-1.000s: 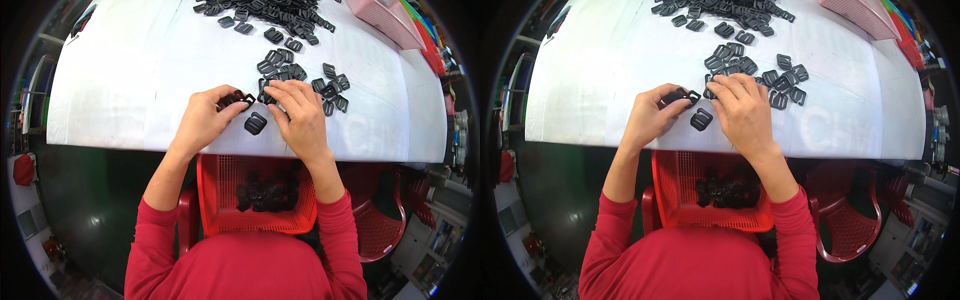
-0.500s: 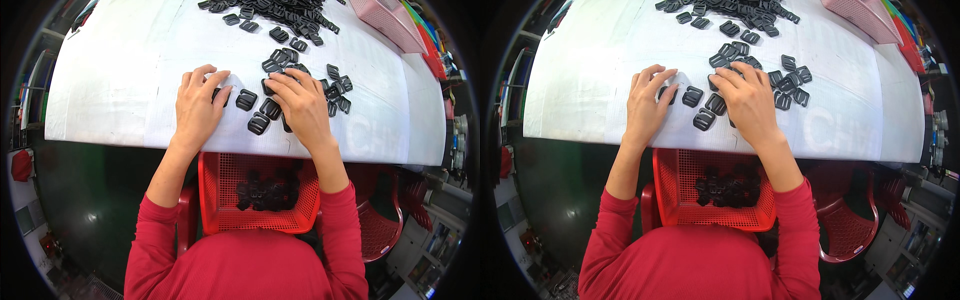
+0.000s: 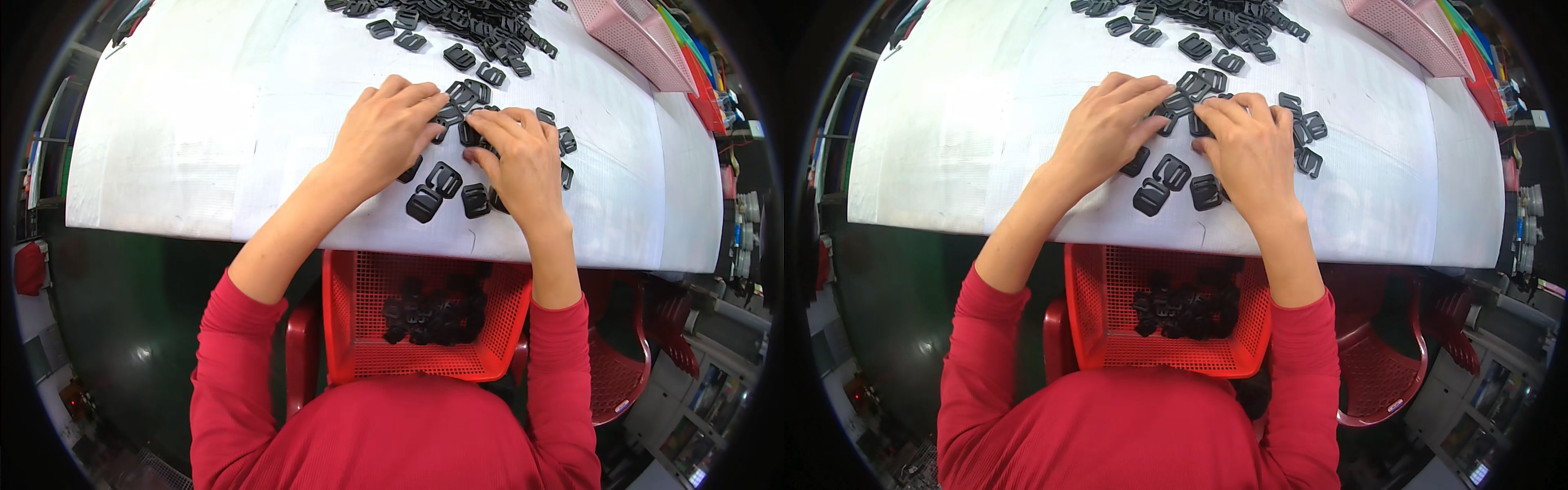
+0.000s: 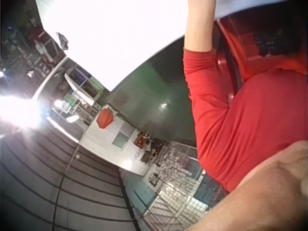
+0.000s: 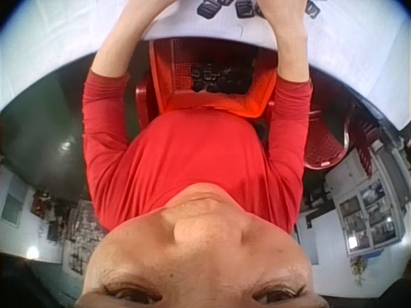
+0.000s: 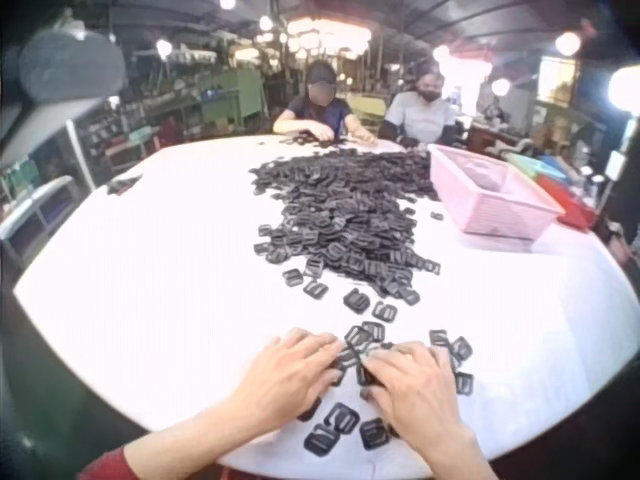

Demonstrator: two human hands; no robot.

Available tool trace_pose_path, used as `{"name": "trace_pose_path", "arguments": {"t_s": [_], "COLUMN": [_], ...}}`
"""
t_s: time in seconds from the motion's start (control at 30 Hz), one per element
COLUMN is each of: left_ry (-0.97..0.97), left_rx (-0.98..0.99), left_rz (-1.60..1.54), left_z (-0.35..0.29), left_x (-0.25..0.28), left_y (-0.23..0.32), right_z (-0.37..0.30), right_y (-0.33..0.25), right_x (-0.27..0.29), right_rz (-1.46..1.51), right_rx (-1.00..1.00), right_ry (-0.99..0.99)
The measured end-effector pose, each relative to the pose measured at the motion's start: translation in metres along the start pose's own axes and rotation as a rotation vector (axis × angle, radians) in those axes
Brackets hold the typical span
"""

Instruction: The person sorts small black plastic parts on a white table, picking them up and placing them into a red basket. The person repeatedly gathers the parts from the table surface and transfers them into the basket.

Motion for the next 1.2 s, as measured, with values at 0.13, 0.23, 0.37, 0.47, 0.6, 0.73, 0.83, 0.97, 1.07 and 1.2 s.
{"name": "trace_pose_path", "arguments": {"t_s": [0.13,0.23,0.37,0.47,0.6,0.73,0.83,0.97,1.07,1.2], "left_ry": [-0.070,-0.124,-0.182,-0.140,-0.173,-0.205,-0.217,-0.225,-0.003,-0.057], "left_rx": [0.000,0.021,0.023,-0.004,0.046,0.104,0.206,0.425,0.138,-0.066], "left_rz": [0.158,0.238,0.245,0.199,0.167,0.223,0.028,-0.285,0.113,0.112], "left_z": [0.018,0.023,0.023,0.012,0.009,0.023,0.032,0.040,0.043,0.046], "left_x": [-0.016,-0.023,-0.021,-0.015,-0.010,-0.016,-0.018,-0.007,-0.003,-0.028], "left_y": [0.006,0.006,0.012,0.019,0.017,0.014,-0.001,-0.031,-0.023,0.005], "right_z": [-0.009,-0.007,-0.009,-0.008,-0.001,0.003,0.005,0.010,0.009,0.003], "right_y": [-0.001,0.000,0.014,0.027,0.042,0.062,0.074,0.062,0.050,0.045], "right_x": [-0.007,-0.004,-0.010,-0.001,-0.004,-0.008,-0.004,-0.006,-0.006,-0.009], "right_rz": [-0.142,0.067,0.298,0.274,0.161,-0.078,-0.110,0.174,0.165,0.045], "right_rx": [0.071,0.006,-0.114,-0.126,-0.154,-0.239,-0.303,-0.260,-0.204,-0.249], "right_ry": [0.075,0.054,-0.021,0.048,0.038,0.006,-0.005,-0.058,-0.014,0.002]}}
Point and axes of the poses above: each hand's wrist, its own z-axis towards the middle knuckle, its own x-axis out of the back of the hand, y = z × x, the point moved 7 cm from there along z, towards the middle knuckle, and after that the axes turned 12 degrees about -y, right-handed, at the moved point
